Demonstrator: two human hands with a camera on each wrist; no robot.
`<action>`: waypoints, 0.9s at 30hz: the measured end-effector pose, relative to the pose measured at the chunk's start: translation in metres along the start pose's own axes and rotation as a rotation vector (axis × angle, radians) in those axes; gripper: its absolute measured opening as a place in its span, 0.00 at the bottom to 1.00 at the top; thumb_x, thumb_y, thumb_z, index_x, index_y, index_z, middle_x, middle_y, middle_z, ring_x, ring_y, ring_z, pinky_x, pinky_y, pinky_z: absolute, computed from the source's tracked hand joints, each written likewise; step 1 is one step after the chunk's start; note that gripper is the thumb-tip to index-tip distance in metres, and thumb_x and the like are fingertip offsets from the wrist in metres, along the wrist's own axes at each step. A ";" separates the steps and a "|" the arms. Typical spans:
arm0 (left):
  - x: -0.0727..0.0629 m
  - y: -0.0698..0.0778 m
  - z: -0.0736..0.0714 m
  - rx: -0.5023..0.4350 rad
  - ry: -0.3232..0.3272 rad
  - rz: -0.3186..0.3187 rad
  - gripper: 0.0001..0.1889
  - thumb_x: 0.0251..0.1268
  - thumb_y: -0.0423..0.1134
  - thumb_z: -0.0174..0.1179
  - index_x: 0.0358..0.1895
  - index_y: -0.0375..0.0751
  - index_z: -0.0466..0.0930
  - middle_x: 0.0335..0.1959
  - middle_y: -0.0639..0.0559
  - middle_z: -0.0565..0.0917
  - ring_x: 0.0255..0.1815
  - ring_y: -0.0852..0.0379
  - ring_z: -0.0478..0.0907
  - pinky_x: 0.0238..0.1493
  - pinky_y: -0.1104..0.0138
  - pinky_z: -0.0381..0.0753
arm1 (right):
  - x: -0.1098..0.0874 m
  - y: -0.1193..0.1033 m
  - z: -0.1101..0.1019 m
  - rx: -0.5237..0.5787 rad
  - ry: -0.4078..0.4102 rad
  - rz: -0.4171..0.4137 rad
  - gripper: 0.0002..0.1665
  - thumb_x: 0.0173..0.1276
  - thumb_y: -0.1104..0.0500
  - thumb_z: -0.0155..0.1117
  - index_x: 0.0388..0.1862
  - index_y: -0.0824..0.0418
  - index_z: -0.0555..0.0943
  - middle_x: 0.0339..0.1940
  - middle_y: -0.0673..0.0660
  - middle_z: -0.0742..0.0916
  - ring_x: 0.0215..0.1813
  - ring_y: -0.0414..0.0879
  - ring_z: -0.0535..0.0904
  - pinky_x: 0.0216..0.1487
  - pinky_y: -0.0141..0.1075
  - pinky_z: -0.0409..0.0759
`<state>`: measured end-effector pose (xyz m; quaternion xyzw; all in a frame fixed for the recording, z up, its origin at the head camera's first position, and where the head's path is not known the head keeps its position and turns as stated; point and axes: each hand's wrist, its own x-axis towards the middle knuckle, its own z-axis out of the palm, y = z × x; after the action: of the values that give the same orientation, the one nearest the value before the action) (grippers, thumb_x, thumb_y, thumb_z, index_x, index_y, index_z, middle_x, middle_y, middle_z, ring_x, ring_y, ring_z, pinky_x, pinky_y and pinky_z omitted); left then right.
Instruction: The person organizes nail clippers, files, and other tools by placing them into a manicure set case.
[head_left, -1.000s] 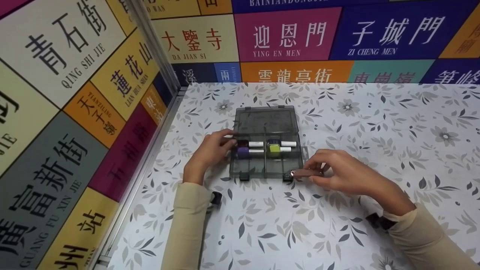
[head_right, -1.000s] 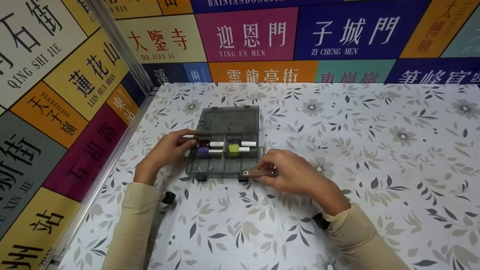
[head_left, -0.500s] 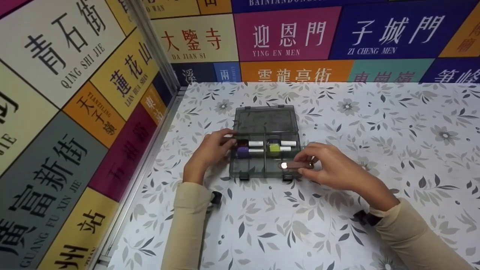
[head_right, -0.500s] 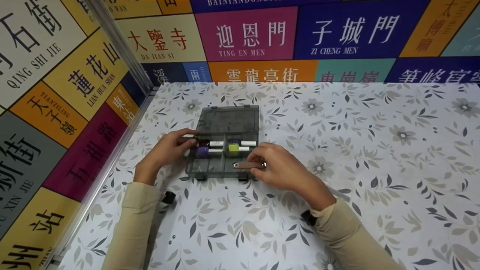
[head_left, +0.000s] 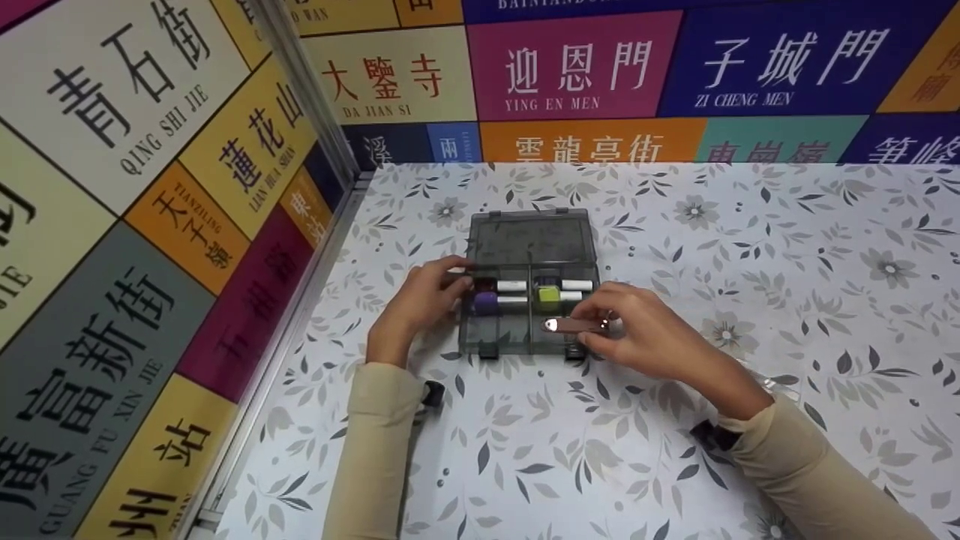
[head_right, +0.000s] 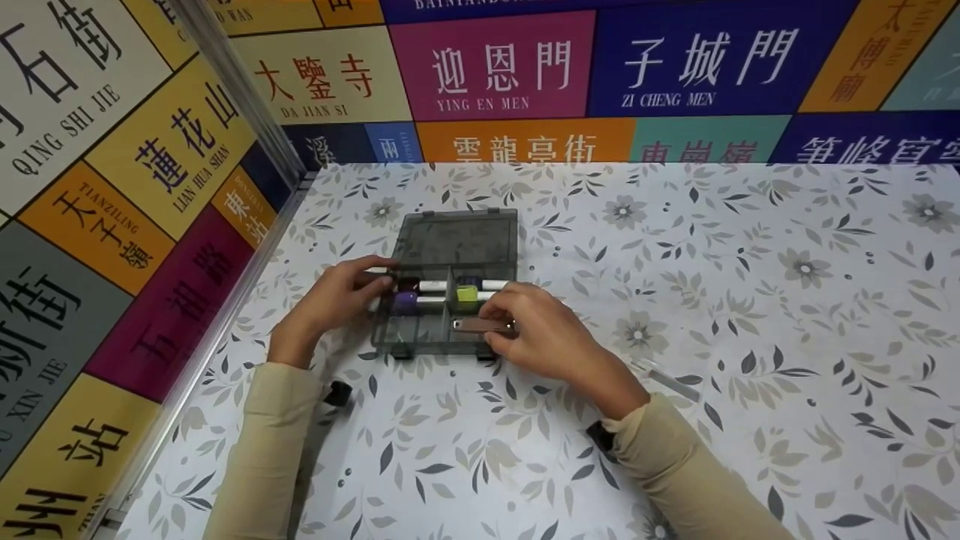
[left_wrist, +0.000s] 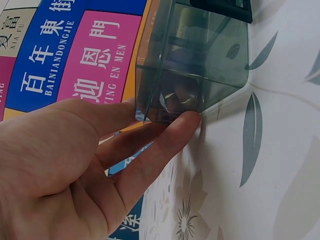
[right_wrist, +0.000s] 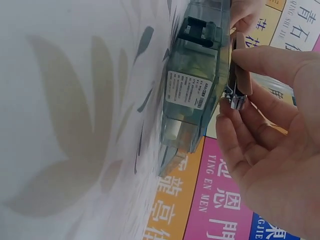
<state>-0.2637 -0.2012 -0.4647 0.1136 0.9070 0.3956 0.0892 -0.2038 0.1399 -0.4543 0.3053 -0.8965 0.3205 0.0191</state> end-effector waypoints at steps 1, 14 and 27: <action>0.000 0.000 0.000 0.001 0.000 0.000 0.21 0.86 0.40 0.58 0.75 0.46 0.78 0.63 0.41 0.89 0.64 0.49 0.89 0.58 0.54 0.89 | 0.000 0.000 0.001 0.002 0.005 -0.002 0.12 0.68 0.61 0.79 0.48 0.51 0.91 0.43 0.47 0.89 0.43 0.41 0.84 0.46 0.43 0.83; -0.002 0.002 0.000 -0.023 -0.006 -0.002 0.21 0.87 0.40 0.57 0.76 0.46 0.78 0.67 0.41 0.87 0.65 0.49 0.88 0.51 0.56 0.91 | -0.001 0.001 0.001 0.046 -0.040 -0.007 0.11 0.72 0.61 0.78 0.51 0.56 0.90 0.49 0.51 0.91 0.50 0.47 0.87 0.52 0.50 0.85; -0.003 0.003 0.000 -0.028 -0.006 -0.018 0.21 0.87 0.40 0.58 0.76 0.47 0.78 0.65 0.41 0.88 0.62 0.50 0.89 0.48 0.58 0.92 | -0.009 0.002 -0.016 0.043 -0.037 0.001 0.12 0.73 0.59 0.77 0.53 0.50 0.90 0.51 0.50 0.91 0.55 0.50 0.88 0.56 0.53 0.86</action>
<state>-0.2607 -0.2004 -0.4621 0.1055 0.9020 0.4073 0.0971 -0.2003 0.1552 -0.4452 0.3108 -0.8898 0.3340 -0.0043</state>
